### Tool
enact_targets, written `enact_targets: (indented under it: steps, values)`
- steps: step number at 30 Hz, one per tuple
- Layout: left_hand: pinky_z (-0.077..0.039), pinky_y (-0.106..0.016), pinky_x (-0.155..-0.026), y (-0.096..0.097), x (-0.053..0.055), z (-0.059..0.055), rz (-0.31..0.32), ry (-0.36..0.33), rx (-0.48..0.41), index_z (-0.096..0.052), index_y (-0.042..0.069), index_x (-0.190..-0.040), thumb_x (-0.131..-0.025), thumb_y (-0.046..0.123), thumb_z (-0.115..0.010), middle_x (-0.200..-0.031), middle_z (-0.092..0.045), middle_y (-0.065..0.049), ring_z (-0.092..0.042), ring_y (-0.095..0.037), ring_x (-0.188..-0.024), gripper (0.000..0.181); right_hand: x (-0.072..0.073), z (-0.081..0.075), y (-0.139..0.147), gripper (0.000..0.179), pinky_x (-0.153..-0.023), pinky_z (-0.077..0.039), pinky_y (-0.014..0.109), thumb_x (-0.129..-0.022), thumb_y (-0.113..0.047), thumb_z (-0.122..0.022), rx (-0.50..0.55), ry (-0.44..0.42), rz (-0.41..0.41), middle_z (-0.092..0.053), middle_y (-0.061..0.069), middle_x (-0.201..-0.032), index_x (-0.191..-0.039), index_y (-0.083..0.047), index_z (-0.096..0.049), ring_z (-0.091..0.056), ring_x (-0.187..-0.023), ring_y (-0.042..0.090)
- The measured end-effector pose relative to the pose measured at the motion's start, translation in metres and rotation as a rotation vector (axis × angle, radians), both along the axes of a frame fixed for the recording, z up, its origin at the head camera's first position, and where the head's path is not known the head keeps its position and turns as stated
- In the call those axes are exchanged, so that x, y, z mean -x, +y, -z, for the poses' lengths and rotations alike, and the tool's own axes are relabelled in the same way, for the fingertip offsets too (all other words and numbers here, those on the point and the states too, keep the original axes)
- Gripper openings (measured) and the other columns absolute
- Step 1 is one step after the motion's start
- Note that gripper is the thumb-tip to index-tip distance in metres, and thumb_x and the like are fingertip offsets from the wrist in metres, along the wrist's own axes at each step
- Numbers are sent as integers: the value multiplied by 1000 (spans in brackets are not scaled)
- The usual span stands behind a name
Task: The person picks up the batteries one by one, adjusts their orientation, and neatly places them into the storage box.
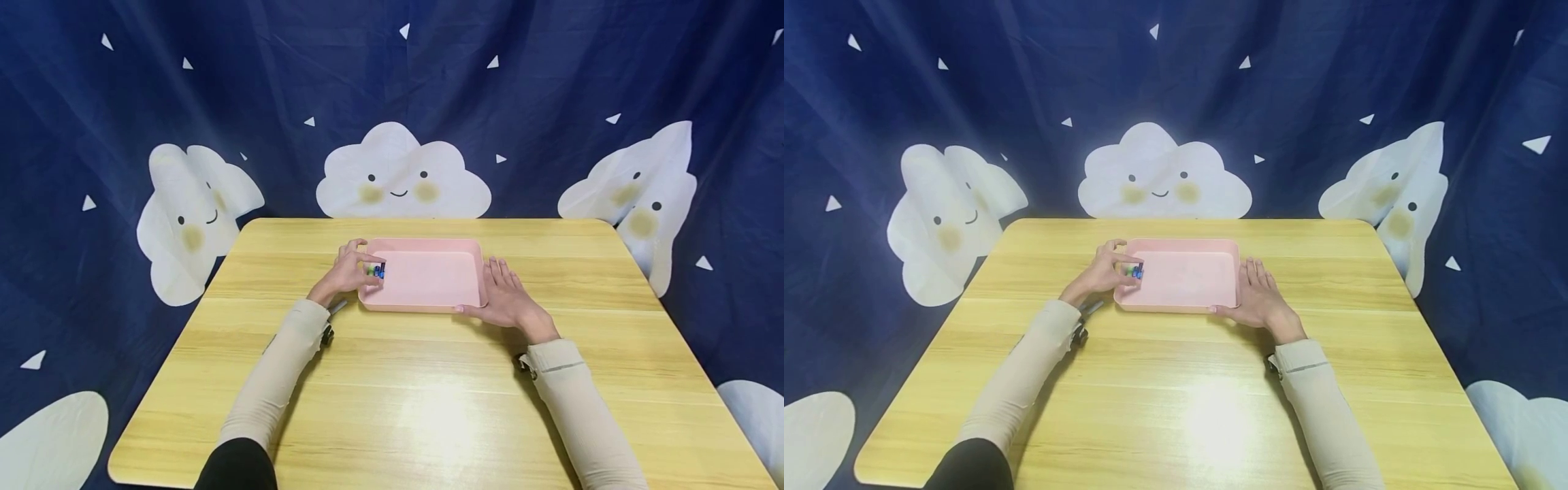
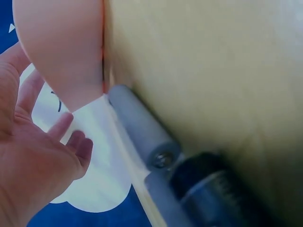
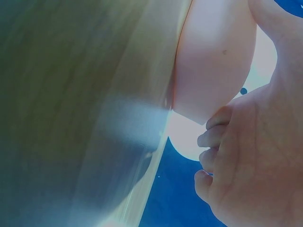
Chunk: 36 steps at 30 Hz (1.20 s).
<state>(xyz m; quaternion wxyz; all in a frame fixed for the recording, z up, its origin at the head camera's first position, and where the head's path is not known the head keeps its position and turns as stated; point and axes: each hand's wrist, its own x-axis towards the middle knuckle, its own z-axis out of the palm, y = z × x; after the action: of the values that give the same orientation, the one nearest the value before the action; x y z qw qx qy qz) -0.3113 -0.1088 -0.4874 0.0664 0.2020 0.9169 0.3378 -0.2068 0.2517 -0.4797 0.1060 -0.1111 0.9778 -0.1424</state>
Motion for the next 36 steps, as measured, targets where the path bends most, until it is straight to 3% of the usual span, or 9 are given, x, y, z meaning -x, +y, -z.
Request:
enact_targets:
  steps: [4,9,36]
  values:
    - [-16,-67,-122,-1,1,4,4,1,29,-76,19,-127,-77,29,-91,-171,-19,-21,-11,-45,-157,53,0,1,0,128,-129,-4,63,-88,-80,-54,0,4,-1,6,31,-171,-161,11,0,5,-160,49]
    - [-11,-67,-125,-2,3,8,2,-20,41,-75,19,-128,-77,30,-91,-172,-19,-20,-9,-44,-159,55,0,0,0,128,-129,-4,63,-88,-80,-54,-1,2,-3,6,31,-170,-161,12,-1,5,-159,50]
    - [-21,-64,-124,4,0,6,6,-35,153,-74,18,-130,-81,30,-88,-168,-27,-22,-24,-45,-154,53,0,0,-1,129,-129,-4,63,-88,-80,-53,-11,-2,-3,6,31,-171,-161,12,0,5,-160,49]
